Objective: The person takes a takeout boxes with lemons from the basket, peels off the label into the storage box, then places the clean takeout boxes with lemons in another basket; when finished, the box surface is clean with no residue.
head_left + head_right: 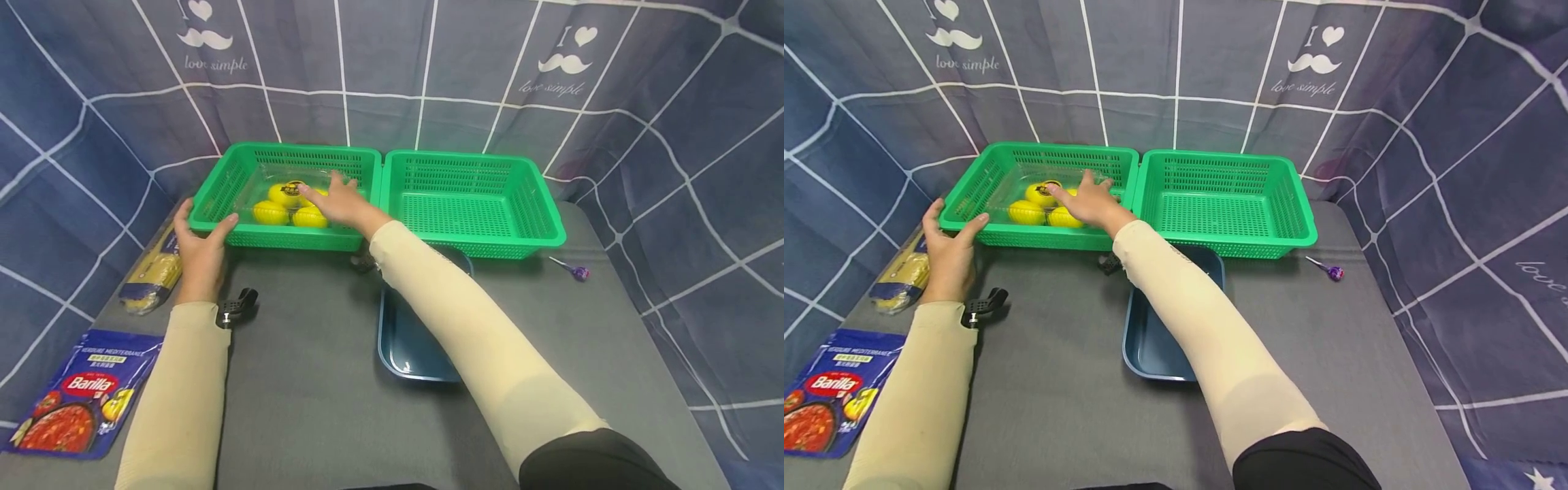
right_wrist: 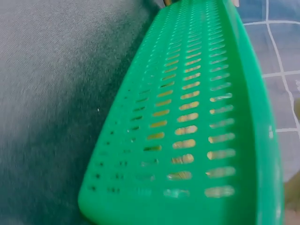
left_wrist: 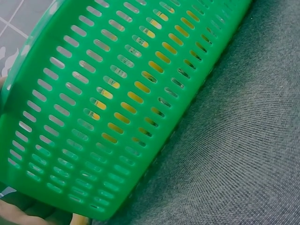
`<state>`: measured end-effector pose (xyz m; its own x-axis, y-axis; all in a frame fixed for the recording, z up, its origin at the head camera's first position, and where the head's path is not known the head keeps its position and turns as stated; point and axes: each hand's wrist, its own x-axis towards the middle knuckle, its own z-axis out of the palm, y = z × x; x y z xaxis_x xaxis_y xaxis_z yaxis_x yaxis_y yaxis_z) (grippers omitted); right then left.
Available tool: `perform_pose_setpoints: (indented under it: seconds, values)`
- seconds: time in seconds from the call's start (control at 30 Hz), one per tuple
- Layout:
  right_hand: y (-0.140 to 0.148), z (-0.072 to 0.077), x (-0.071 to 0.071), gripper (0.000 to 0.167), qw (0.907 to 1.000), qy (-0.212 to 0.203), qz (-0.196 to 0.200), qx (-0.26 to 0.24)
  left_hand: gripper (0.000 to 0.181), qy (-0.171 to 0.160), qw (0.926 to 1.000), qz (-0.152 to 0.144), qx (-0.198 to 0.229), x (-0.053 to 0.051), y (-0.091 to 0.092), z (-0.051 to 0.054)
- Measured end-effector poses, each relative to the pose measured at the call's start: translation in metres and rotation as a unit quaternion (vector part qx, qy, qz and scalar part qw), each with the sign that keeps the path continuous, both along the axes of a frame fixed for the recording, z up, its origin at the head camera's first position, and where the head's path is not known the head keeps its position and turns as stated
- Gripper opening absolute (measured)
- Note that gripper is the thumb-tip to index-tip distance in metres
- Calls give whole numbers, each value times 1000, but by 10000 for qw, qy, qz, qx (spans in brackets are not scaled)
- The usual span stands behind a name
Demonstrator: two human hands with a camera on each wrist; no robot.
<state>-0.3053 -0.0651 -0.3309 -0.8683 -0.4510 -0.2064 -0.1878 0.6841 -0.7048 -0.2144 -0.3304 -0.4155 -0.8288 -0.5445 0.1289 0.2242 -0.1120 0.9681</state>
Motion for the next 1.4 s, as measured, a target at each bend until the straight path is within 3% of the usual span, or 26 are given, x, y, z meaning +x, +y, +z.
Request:
perform_pose_setpoints:
  seconds: [0.23,0.43,0.67,1.03,1.4]
  values:
    - [-6,-5,-8,96,9929,-740,-726,-586,94,35,10000,-37,16,-2,0,1]
    - [-7,-9,-10,85,9669,-1449,-1204,-1719,94,35,9999,-104,33,-1,0,2]
    - [-7,-13,-15,85,9443,-1918,-1425,-2265,96,-139,9998,-112,-67,2,-1,2]
    - [-5,-17,-18,84,9208,-2197,-1547,-2827,95,-312,9994,-82,-133,5,-1,4]
    - [-7,-15,-18,77,9095,-2231,-1613,-3114,96,-261,9995,-121,-129,0,-4,2]
